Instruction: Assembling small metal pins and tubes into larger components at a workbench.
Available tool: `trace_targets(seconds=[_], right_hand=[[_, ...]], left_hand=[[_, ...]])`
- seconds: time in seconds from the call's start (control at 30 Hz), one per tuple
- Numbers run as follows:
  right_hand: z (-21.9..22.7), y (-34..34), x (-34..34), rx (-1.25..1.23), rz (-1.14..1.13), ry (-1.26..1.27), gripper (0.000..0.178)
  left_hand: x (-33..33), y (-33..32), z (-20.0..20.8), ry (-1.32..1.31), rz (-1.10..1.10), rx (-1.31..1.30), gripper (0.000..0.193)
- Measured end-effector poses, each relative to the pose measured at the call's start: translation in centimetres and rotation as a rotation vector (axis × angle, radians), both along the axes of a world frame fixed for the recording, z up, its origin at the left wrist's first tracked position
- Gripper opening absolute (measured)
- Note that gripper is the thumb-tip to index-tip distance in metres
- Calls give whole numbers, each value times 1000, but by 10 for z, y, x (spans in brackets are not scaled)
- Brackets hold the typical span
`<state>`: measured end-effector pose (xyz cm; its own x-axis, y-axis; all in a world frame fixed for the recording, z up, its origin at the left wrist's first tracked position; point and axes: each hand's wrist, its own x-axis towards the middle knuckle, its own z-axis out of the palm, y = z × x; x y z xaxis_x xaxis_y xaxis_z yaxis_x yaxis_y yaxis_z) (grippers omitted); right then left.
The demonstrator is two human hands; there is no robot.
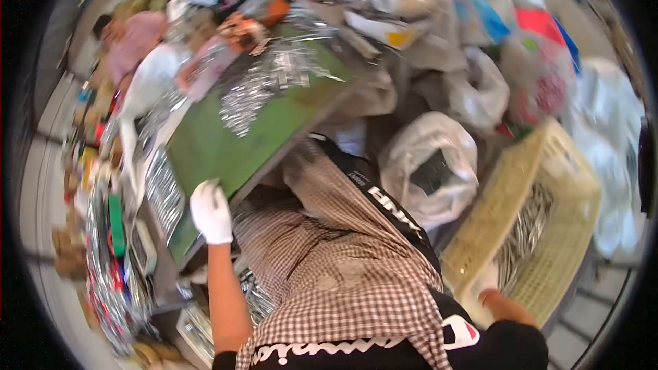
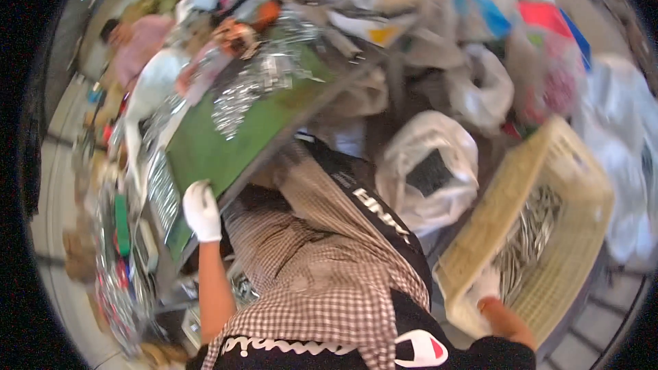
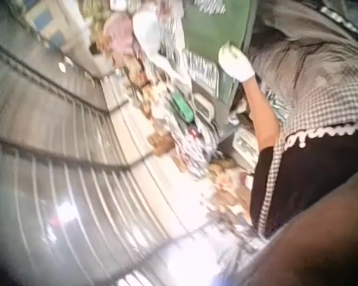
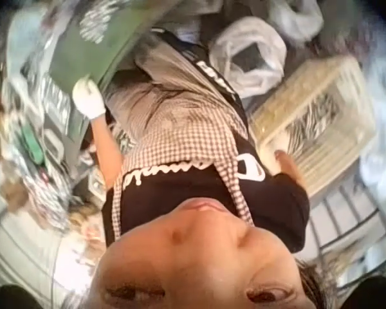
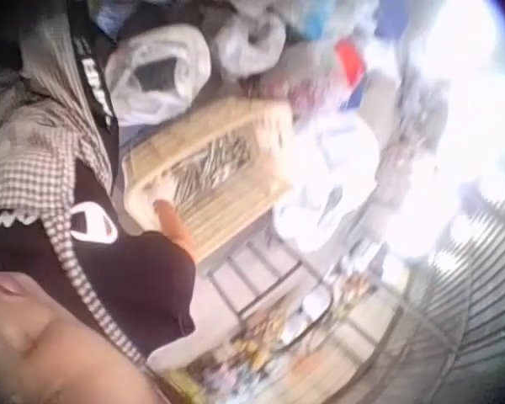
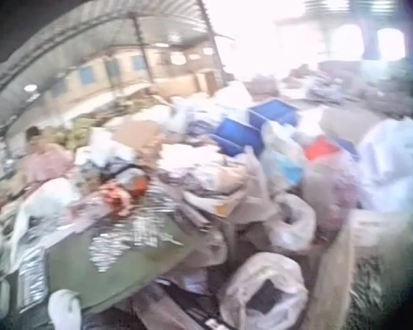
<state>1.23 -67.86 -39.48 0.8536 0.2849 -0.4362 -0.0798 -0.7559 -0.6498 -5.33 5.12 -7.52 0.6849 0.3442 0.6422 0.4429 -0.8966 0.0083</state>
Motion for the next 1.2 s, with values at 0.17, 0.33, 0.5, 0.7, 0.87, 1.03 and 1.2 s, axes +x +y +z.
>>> trace_targets(seconds=[0.17,0.33,0.5,0.7,0.87,1.03,1.2], right_hand=[[18,18,11,-344,155,-401,44],[59,30,68,-534,142,-163,34],[63,17,113,-524,-104,-41,33],[128,73,114,-658,-183,-3,38],[137,41,129,-542,-324,-38,55],[145,-65,166,-676,-324,-138,52],[208,-32,204,-306,-502,-498,39]], left_hand=[[1,-10,13,-27,30,-43,11],[-1,-12,16,-38,64,-46,11],[3,-11,18,-46,60,-113,12],[1,-13,23,-112,23,-224,11],[4,-33,37,-193,-46,-300,11],[42,-70,57,-215,-354,-348,13],[75,-112,49,-78,-639,-491,19]])
